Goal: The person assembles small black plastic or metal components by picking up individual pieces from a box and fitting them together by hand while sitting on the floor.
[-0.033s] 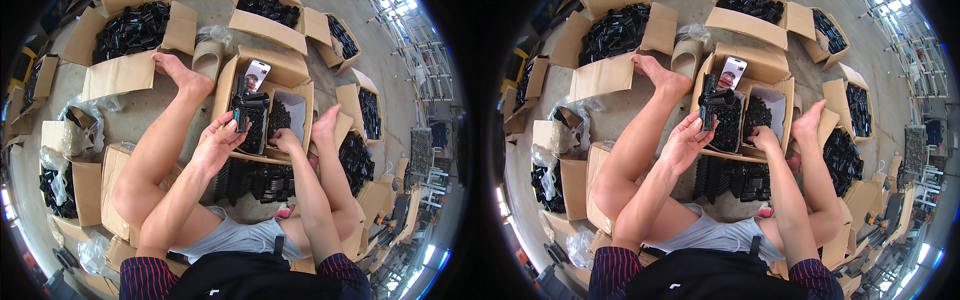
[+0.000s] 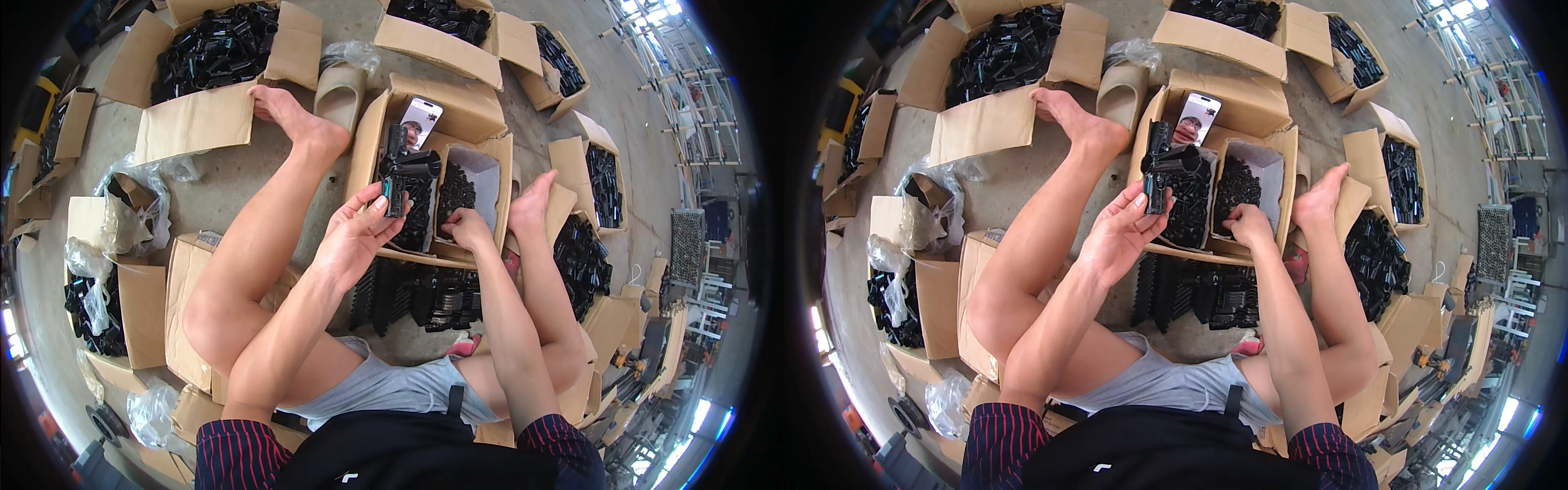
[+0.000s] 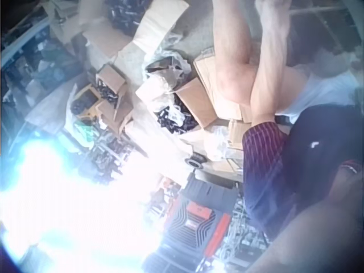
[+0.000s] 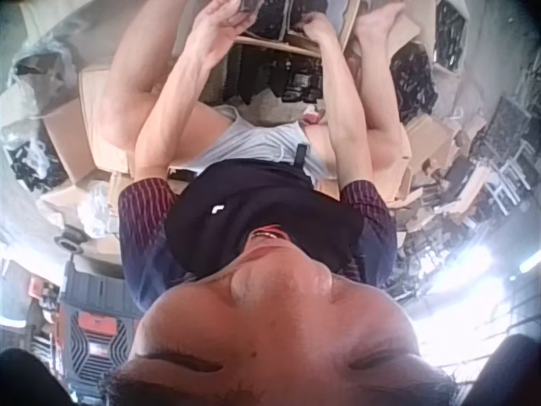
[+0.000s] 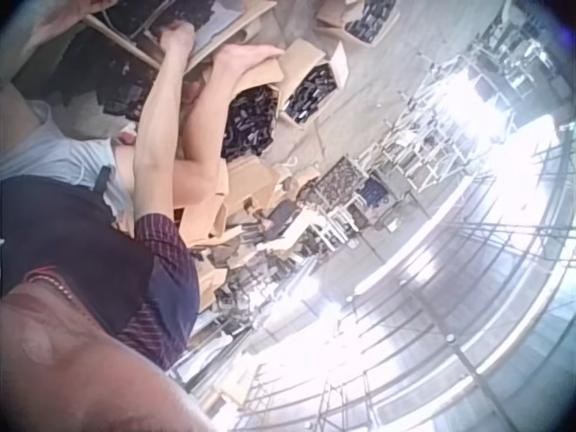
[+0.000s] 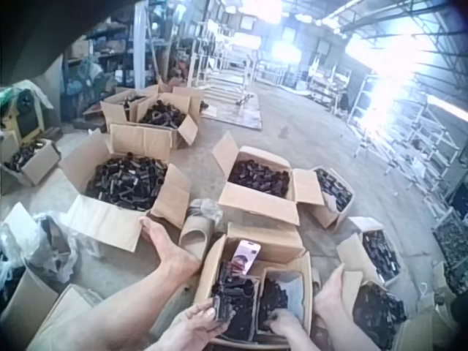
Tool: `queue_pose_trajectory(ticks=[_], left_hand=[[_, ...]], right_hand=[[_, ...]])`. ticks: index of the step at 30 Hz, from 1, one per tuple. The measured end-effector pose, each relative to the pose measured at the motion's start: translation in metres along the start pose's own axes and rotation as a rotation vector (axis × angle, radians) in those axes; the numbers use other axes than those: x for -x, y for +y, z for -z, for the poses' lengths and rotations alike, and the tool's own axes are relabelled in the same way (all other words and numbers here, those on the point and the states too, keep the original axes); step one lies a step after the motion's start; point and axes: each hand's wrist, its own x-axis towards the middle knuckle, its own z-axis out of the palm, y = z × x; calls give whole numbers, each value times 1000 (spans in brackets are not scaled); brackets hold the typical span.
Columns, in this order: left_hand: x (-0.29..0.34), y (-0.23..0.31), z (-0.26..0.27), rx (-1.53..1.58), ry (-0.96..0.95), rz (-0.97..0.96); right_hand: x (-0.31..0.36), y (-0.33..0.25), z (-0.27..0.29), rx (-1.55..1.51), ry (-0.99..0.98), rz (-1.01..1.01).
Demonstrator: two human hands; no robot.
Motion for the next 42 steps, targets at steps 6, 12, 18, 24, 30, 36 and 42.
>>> queue_pose_trajectory(ticks=[6,12,18,24,30,36,42], left_hand=[[4,-4,-5,48,-7,-28],[3,-10,-1,27,12,-73],[6,-14,0,-92,37,-141],[5,-13,-2,-175,13,-235],[1,-14,1,-210,20,-251],[-1,-19,2,-273,19,-292],[0,-21,1,-238,55,-305]], right_hand=[[49,-43,10,-566,328,255],[123,-137,35,-1048,253,467],[117,-159,20,-983,365,541],[110,-162,8,-1069,387,495],[110,-158,14,-1197,252,485],[117,-159,15,-1303,248,364],[122,-169,23,-1306,283,309]])
